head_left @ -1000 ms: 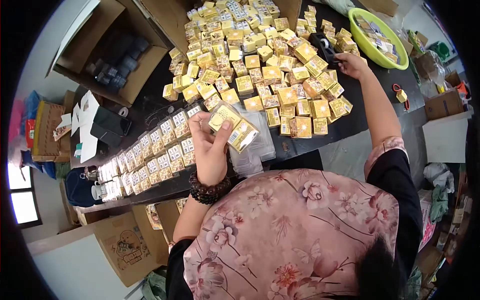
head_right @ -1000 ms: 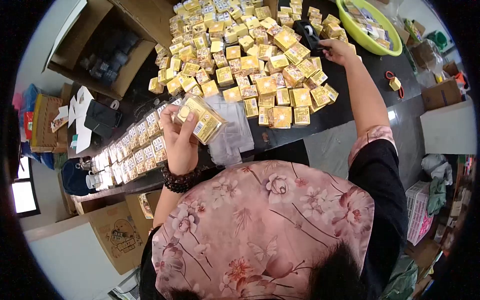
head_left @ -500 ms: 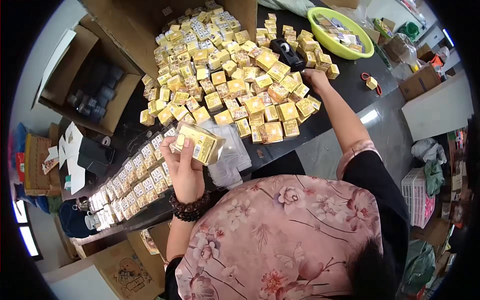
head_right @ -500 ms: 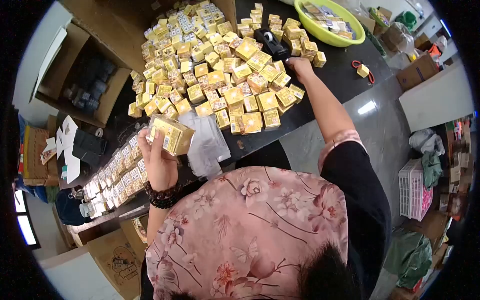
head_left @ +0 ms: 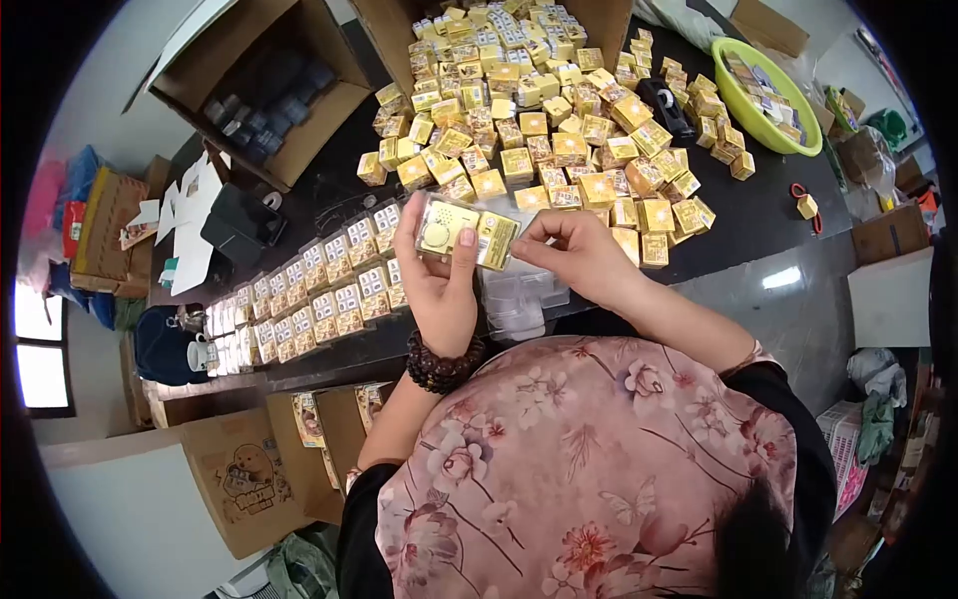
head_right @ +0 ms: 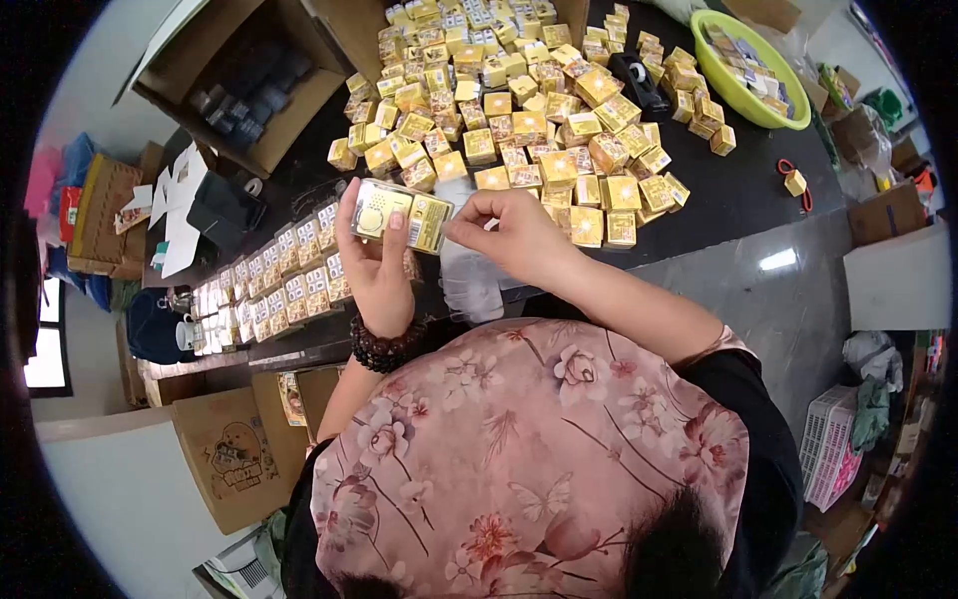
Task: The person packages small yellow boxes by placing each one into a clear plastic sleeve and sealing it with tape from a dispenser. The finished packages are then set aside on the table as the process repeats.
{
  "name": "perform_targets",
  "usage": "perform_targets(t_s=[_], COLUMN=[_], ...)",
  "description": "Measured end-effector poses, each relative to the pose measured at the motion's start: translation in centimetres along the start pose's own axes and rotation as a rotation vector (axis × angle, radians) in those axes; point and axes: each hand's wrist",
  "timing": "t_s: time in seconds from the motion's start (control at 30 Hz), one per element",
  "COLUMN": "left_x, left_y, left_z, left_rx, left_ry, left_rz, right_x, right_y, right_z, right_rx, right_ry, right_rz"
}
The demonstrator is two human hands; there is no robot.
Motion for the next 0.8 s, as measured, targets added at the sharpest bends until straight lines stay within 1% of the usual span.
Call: perform_targets(t_s=[0.07, 0.13, 0.17, 0.23, 0.27, 0.3, 0.33, 0.37, 0.47, 0.5, 0.57, 0.63, 0.7, 0.73, 0.77, 0.8], left_x=[-0.3, -0.3, -0.5, -0.9, -0.9, -1.1, -0.8, -1.2, -2.0, -2.1, -2.1, -2.3, -2.6, -2.3, -1.6, -0.7], left_y=[-1.1, -1.3, -1.5, -1.8, -1.8, -2.5, -2.5, -2.9, -3.9, -4.2, -4.6, -5.3, -6.9, -8.9, -12.2, -15.7], left_z=[-0.1, -0.1, -0.2, -0.3, 0.5, 0.6, 1.3, 1.5, 2.1, 2.2, 2.5, 2.3, 1.2, 1.2, 1.2, 1.4], left_rx=[0.148, 0.102, 0.041, -0.094, -0.191, -0.099, -0.364, -0.523, -0.826, -0.827, -0.973, -0.971, -0.890, -0.935, -0.925, -0.763], left_ry=[0.040, 0.066, 0.024, -0.132, -0.148, -0.263, -0.371, -0.497, -0.725, -0.716, -0.731, -0.695, -0.605, -0.520, -0.427, -0.213], left_rz=[-0.050, -0.037, -0.011, 0.020, 0.011, -0.025, -0.021, 0.021, 0.197, 0.180, 0.338, 0.352, 0.256, 0.244, 0.204, -0.007], right_x=[0.6, 1.2, 1.2, 1.1, 1.0, 0.8, 0.6, 0.3, -0.3, -0.3, -0.2, 0.2, 0.4, 0.4, 0.3, 0.2], right_y=[0.8, 0.9, 1.1, 1.0, 1.2, 1.6, 2.2, 2.8, 3.2, 3.6, 4.0, 4.5, 5.2, 5.1, 5.0, 4.8], right_z=[-0.4, -1.7, -2.2, -2.3, -3.1, -3.2, -3.0, -2.9, -3.5, -3.4, -3.0, -2.8, -2.3, -2.4, -2.6, -2.7], right_rx=[-0.069, -0.017, -0.036, -0.091, -0.112, -0.147, -0.174, -0.191, -0.310, -0.301, -0.406, -0.399, -0.370, -0.317, -0.315, -0.321], right_ry=[0.002, 0.016, -0.021, 0.072, 0.094, 0.048, 0.002, -0.085, -0.320, -0.324, -0.394, -0.430, -0.398, -0.396, -0.399, -0.355], right_rz=[0.025, 0.061, 0.065, 0.134, 0.124, 0.075, 0.030, -0.012, 0.000, 0.016, 0.042, 0.079, 0.178, 0.239, 0.245, 0.189])
Point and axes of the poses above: each hand's wrist, its own x-axis towards the middle knuckle, its own y-axis out of the palm, z = x × y, and after that the axes turned 12 degrees about -y, right-handed
